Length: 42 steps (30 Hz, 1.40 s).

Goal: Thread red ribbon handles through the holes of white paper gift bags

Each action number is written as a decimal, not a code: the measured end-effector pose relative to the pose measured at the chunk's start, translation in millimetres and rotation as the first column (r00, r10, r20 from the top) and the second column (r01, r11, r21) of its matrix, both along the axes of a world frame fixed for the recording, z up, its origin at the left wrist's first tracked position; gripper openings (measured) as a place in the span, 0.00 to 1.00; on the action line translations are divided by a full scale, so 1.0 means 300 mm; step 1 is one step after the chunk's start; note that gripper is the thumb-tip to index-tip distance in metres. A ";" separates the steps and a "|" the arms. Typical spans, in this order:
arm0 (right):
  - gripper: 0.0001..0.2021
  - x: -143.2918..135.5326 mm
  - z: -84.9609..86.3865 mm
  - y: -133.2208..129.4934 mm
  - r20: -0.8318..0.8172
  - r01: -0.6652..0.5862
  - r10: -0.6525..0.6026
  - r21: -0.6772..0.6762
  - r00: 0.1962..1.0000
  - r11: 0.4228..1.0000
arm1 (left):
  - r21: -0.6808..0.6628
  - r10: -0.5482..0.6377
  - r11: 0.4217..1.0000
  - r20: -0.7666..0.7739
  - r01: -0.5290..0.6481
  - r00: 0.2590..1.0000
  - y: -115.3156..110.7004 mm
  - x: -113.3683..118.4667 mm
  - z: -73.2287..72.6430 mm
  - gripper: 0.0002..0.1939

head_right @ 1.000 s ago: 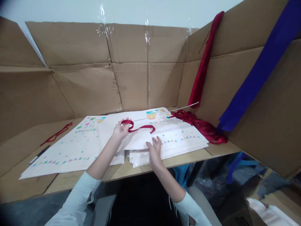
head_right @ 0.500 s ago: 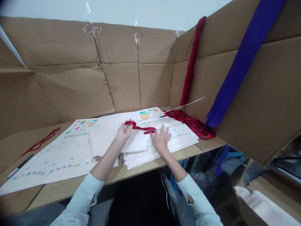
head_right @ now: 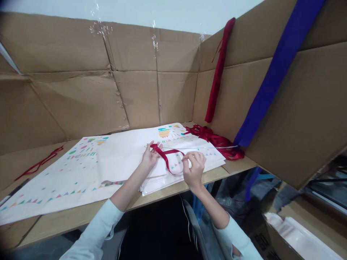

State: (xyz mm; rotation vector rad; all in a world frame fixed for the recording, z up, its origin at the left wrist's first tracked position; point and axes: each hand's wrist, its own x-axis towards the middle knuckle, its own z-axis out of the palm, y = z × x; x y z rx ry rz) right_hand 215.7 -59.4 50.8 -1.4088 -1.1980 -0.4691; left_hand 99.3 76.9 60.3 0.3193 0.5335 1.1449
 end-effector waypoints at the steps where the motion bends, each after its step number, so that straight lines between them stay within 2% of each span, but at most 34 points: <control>1: 0.11 -0.019 0.036 0.010 0.036 -0.073 0.073 0.008 0.997 0.997 | 0.032 -0.006 0.999 -0.012 0.007 1.000 -0.004 0.001 -0.005 0.12; 4: 0.09 -0.056 0.116 0.113 0.111 -0.307 0.323 -0.137 0.940 0.942 | 0.120 -0.017 0.993 -0.032 0.020 0.999 -0.014 0.005 -0.020 0.15; 6: 0.08 -0.063 0.134 0.220 0.061 -0.432 0.462 -0.266 0.885 0.862 | 0.157 -0.038 0.987 -0.023 0.041 0.999 -0.020 0.008 -0.026 0.15; 8: 0.12 -0.058 0.127 0.321 -0.079 -0.580 0.599 -0.378 0.797 0.722 | 0.177 -0.069 0.982 0.020 0.065 0.997 -0.024 0.011 -0.027 0.15; 10: 0.15 -0.046 0.109 0.390 -0.216 -0.693 0.678 -0.425 0.703 0.583 | 0.186 -0.103 0.979 0.066 0.089 0.993 -0.026 0.012 -0.026 0.15; 11: 0.16 -0.039 0.101 0.409 -0.257 -0.723 0.694 -0.427 0.673 0.543 | 0.188 -0.111 0.978 0.075 0.095 0.991 -0.027 0.012 -0.024 0.16; 13: 0.19 -0.027 0.090 0.420 -0.288 -0.748 0.704 -0.408 0.650 0.524 | 0.181 -0.109 0.979 0.056 0.097 0.992 -0.028 0.010 -0.019 0.17; 16: 0.21 -0.016 0.088 0.404 -0.297 -0.749 0.699 -0.403 0.650 0.525 | 0.160 -0.088 0.983 0.002 0.086 0.996 -0.033 0.005 -0.010 0.18; 19: 0.10 -0.010 0.091 0.396 -0.276 -0.706 0.675 -0.480 0.685 0.520 | 0.151 -0.078 0.985 -0.010 0.078 0.997 -0.041 0.003 -0.004 0.20; 21: 0.07 -0.002 0.094 0.401 -0.275 -0.694 0.670 -0.516 0.689 0.502 | 0.150 -0.063 0.987 -0.016 0.065 0.998 -0.045 0.001 -0.006 0.21; 25: 0.09 0.037 0.116 0.414 -0.418 -0.750 0.643 -0.515 0.642 0.415 | 0.178 -0.073 0.980 -0.089 0.087 0.993 -0.036 -0.011 -0.020 0.22; 27: 0.08 0.064 0.132 0.416 -0.511 -0.766 0.576 -0.495 0.638 0.410 | 0.234 -0.003 0.971 -0.223 0.056 0.975 -0.019 -0.025 -0.028 0.25; 29: 0.06 0.088 0.144 0.417 -0.648 -0.799 0.470 -0.450 0.600 0.400 | 0.348 0.162 0.937 -0.442 0.003 0.882 0.004 -0.044 -0.033 0.24; 30: 0.05 0.097 0.147 0.418 -0.730 -0.828 0.406 -0.409 0.550 0.384 | 0.430 0.247 0.902 -0.560 0.023 0.791 0.016 -0.055 -0.034 0.21; 31: 0.04 0.103 0.147 0.419 -0.807 -0.861 0.345 -0.354 0.479 0.365 | 0.513 0.315 0.852 -0.661 0.103 0.681 0.027 -0.066 -0.034 0.18; 32: 0.03 0.107 0.144 0.421 -0.869 -0.890 0.291 -0.292 0.400 0.349 | 0.571 0.365 0.786 -0.737 0.236 0.570 0.036 -0.077 -0.035 0.16; 34: 0.03 0.106 0.132 0.428 -0.937 -0.930 0.220 -0.196 0.271 0.311 | 0.567 0.426 0.641 -0.823 0.516 0.375 0.048 -0.098 -0.038 0.15; 35: 0.03 0.103 0.124 0.432 -0.951 -0.942 0.200 -0.172 0.235 0.287 | 0.538 0.450 0.586 -0.838 0.606 0.308 0.051 -0.107 -0.040 0.16; 36: 0.04 0.099 0.115 0.436 -0.959 -0.951 0.183 -0.167 0.218 0.259 | 0.516 0.476 0.549 -0.840 0.658 0.261 0.052 -0.115 -0.043 0.18; 38: 0.04 0.091 0.098 0.444 -0.963 -0.954 0.143 -0.191 0.227 0.230 | 0.508 0.532 0.502 -0.819 0.700 0.213 0.050 -0.129 -0.050 0.21; 40: 0.04 0.084 0.083 0.450 -0.960 -0.939 0.106 -0.227 0.261 0.257 | 0.502 0.568 0.460 -0.800 0.733 0.191 0.046 -0.141 -0.057 0.21; 42: 0.04 0.082 0.071 0.454 -0.952 -0.921 0.089 -0.257 0.294 0.292 | 0.488 0.587 0.443 -0.792 0.752 0.167 0.042 -0.152 -0.062 0.20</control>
